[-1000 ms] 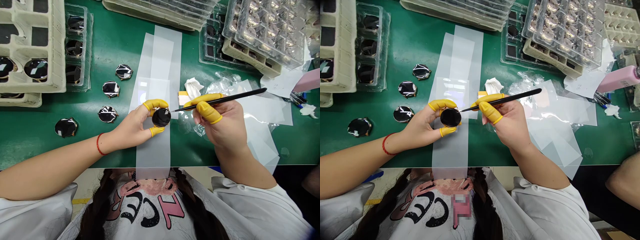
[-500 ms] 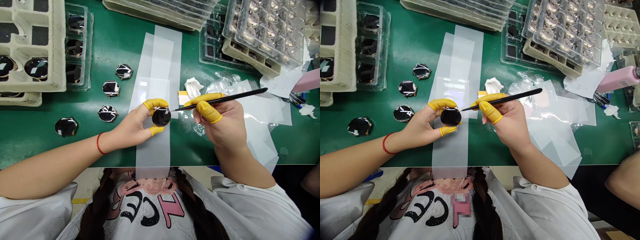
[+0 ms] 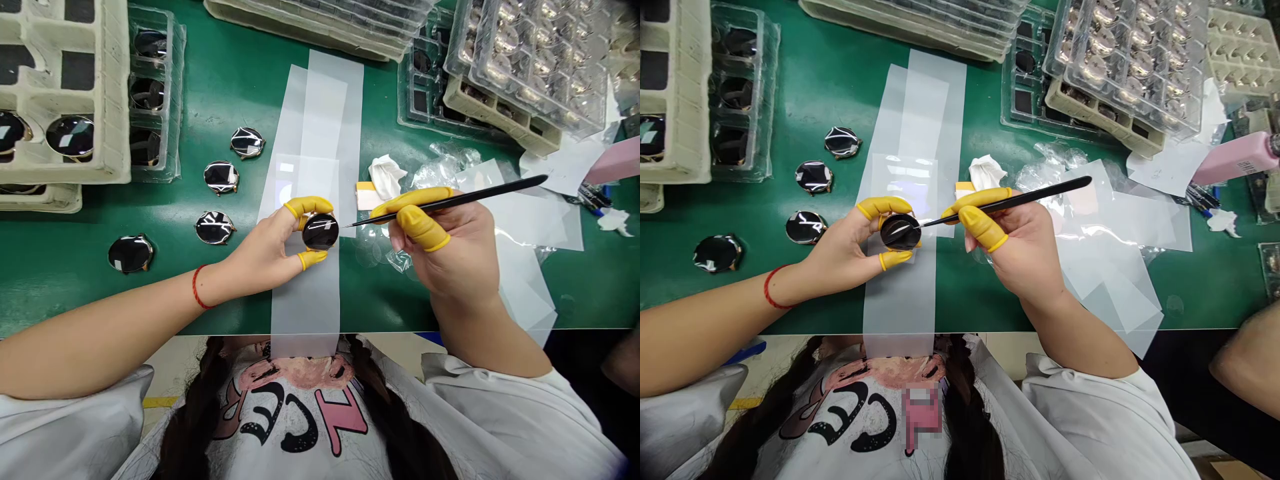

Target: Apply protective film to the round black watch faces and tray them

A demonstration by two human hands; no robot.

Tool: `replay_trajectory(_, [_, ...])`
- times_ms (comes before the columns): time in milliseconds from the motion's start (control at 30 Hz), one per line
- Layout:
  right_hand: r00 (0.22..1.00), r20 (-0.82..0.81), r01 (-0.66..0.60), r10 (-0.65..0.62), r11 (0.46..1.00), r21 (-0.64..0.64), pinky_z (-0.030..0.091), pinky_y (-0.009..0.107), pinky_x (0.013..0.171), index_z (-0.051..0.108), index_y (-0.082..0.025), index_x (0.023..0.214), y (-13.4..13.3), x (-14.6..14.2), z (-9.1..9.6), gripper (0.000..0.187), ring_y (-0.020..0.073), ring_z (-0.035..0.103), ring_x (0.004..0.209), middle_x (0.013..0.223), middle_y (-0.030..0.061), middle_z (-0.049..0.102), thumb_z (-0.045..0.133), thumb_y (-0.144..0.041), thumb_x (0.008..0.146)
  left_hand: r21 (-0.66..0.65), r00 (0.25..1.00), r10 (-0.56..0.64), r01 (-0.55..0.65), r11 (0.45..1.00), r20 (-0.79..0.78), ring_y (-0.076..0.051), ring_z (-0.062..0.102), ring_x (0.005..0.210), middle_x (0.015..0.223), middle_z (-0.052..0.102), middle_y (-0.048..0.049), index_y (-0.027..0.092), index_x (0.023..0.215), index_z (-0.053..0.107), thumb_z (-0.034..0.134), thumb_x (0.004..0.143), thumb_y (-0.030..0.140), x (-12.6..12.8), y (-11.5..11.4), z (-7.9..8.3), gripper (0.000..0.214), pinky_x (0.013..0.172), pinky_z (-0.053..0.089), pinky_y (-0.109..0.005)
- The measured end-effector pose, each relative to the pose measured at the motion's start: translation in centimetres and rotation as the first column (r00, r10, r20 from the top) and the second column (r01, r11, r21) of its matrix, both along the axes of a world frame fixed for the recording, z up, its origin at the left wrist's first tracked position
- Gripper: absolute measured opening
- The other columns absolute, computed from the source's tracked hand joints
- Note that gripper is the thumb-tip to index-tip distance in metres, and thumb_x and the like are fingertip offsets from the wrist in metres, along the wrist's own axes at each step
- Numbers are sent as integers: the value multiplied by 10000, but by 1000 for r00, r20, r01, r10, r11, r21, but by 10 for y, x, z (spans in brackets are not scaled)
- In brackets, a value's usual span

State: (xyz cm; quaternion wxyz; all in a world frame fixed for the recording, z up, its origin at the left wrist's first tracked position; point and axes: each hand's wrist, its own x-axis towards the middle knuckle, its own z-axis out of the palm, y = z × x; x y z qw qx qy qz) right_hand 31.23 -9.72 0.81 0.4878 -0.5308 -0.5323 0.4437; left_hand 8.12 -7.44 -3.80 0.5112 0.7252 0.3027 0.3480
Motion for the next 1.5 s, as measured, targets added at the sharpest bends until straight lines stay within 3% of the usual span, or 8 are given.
replay_trajectory(367, [1000, 12, 21, -21, 1000, 10, 428, 222, 469, 719, -212, 782, 2, 3, -4, 281, 59, 487, 515, 654, -35, 579, 778, -485, 802, -16, 1000, -9, 9, 1000, 18, -175, 664, 1136, 1291, 616, -51, 222, 1274, 502, 709, 845, 113, 0, -2, 3, 489, 1066, 554, -332])
replay_trajectory(1000, [999, 43, 7, -9, 999, 44, 487, 228, 500, 745, -228, 832, 0, 1, -3, 234, 46, 473, 496, 662, -43, 582, 757, -461, 832, 19, 1000, -20, 20, 1000, 1, -168, 655, 1146, 1304, 609, -64, 214, 1282, 498, 709, 850, 120, -1, -1, 3, 490, 1058, 559, -316])
replay_trajectory(1500, [998, 64, 21, -22, 999, 27, 517, 253, 558, 710, -214, 779, 1, 2, -4, 307, 66, 511, 540, 680, -35, 591, 753, -515, 817, 43, 1000, -14, 14, 999, 11, -163, 636, 1174, 1314, 608, -62, 214, 1285, 501, 696, 855, 117, -2, -2, 5, 482, 1043, 554, -287])
